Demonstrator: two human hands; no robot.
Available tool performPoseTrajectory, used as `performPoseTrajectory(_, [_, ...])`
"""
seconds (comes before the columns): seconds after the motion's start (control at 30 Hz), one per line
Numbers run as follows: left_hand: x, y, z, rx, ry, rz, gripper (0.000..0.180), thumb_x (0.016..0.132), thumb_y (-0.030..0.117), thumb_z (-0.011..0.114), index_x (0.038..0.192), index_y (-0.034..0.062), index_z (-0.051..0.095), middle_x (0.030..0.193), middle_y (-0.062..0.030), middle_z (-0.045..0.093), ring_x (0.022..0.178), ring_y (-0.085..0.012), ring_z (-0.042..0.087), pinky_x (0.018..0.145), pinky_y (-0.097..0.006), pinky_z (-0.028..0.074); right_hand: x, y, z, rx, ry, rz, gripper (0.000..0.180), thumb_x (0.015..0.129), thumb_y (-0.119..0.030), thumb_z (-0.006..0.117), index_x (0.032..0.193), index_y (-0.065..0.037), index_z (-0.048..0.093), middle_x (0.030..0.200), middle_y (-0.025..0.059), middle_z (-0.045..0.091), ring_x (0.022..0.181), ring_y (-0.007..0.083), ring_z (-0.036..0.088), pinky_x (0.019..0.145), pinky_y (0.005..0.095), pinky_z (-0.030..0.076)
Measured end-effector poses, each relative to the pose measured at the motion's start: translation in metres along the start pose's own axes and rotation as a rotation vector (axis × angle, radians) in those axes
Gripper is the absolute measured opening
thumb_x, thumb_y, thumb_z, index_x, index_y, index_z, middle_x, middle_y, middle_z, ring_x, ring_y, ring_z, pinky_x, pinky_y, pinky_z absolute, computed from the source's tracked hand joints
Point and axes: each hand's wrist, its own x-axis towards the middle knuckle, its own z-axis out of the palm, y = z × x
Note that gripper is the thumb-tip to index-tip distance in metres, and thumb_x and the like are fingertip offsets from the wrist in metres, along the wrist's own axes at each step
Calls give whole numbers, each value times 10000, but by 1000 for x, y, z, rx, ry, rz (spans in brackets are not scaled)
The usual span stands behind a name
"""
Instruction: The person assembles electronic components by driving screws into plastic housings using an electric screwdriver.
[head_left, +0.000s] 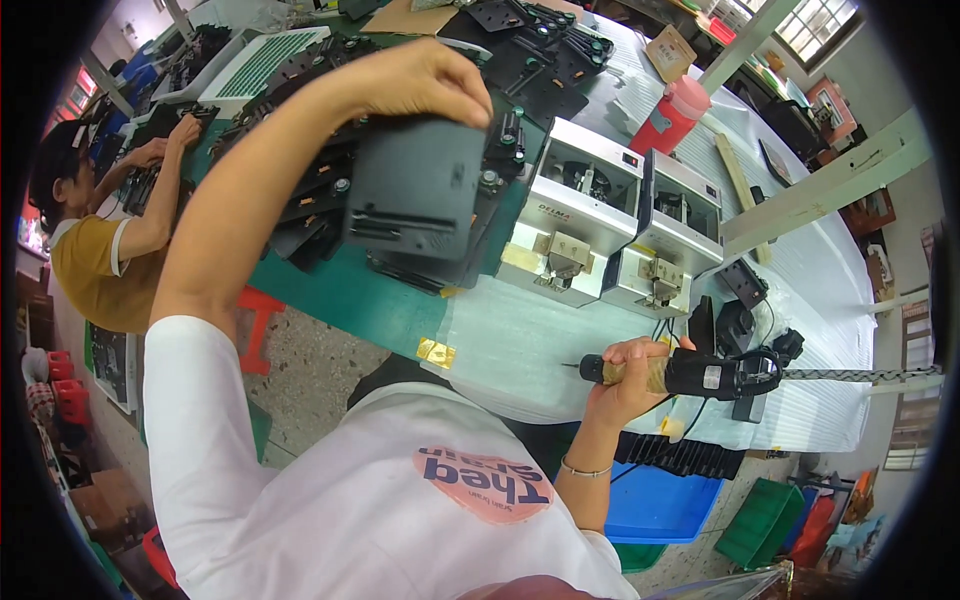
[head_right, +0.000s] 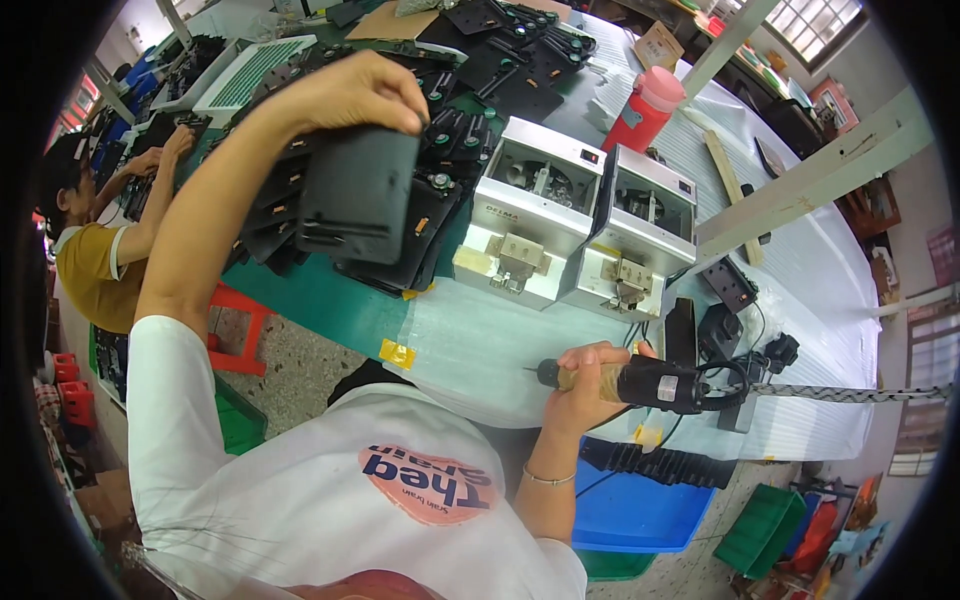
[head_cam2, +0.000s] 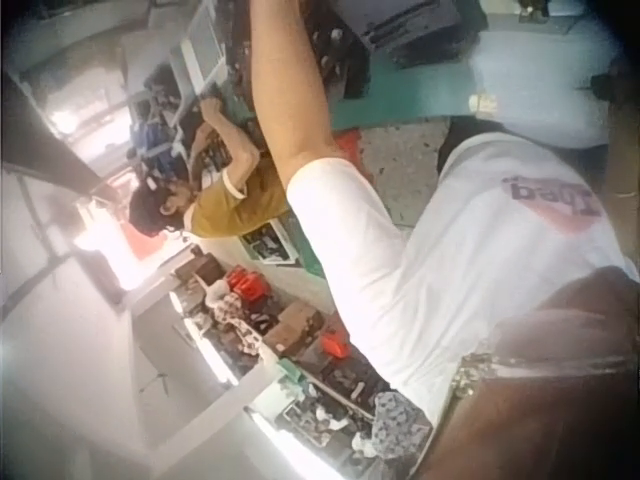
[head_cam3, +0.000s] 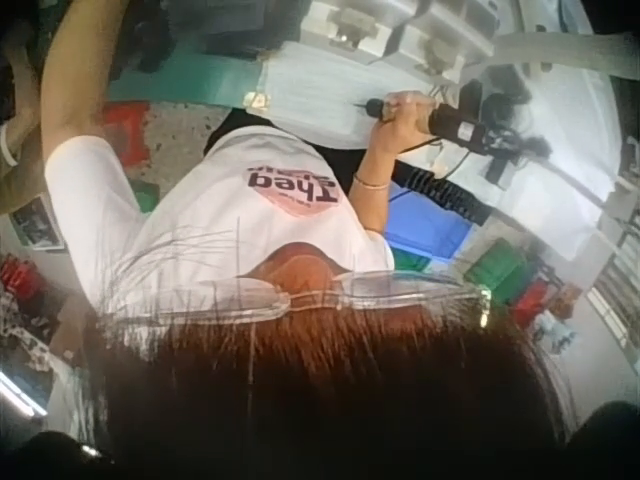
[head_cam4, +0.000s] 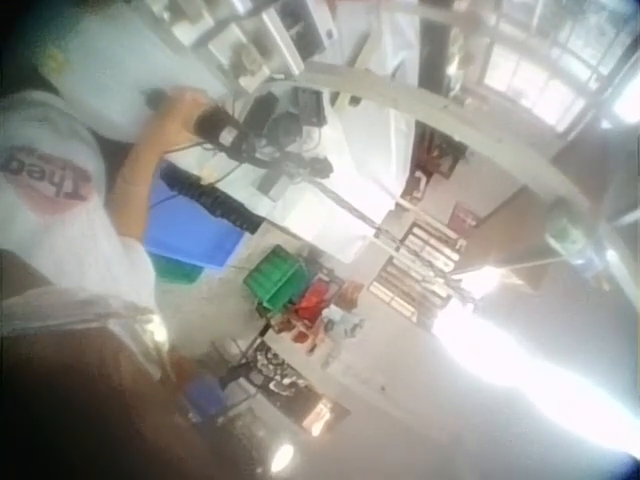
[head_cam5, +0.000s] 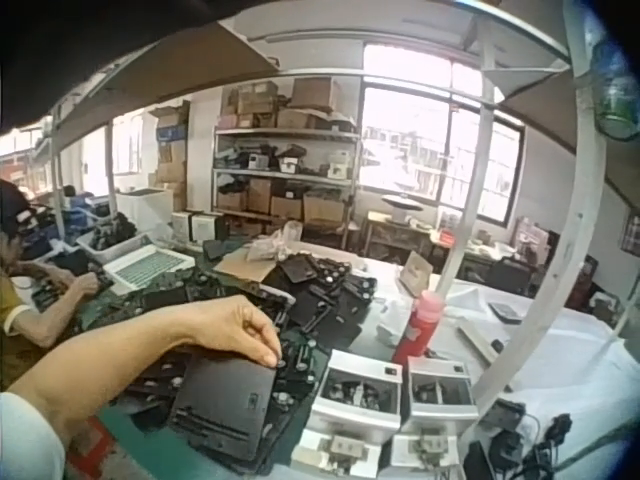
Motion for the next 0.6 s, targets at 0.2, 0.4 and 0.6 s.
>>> performPoseTrajectory(0.2, [30,-25,36,-19,-143,-35,240,783,203,811,944,35,753,816,-27,719,764,-73,644,736,-228,502,1,0,7,-7,22,20,608,851,32,615,1365,-46,299,678,26,486,560,113,496,516,268,466])
performPoseTrajectory(0.4, [41,-48,46,116,-169,-4,291,762,261,829,963,63,763,871,-37,639,827,-131,606,712,-261,481,3,3,7,41,0,48,619,809,75,620,1333,-74,325,732,44,514,578,150,511,513,303,491])
performPoseTrajectory(0.6, [28,-54,51,91,33,153,407,766,295,824,1080,64,704,992,-65,630,932,-169,624,844,-284,499,2,-2,5,24,-3,50,601,818,29,641,1322,-77,331,721,44,509,599,136,504,535,277,474])
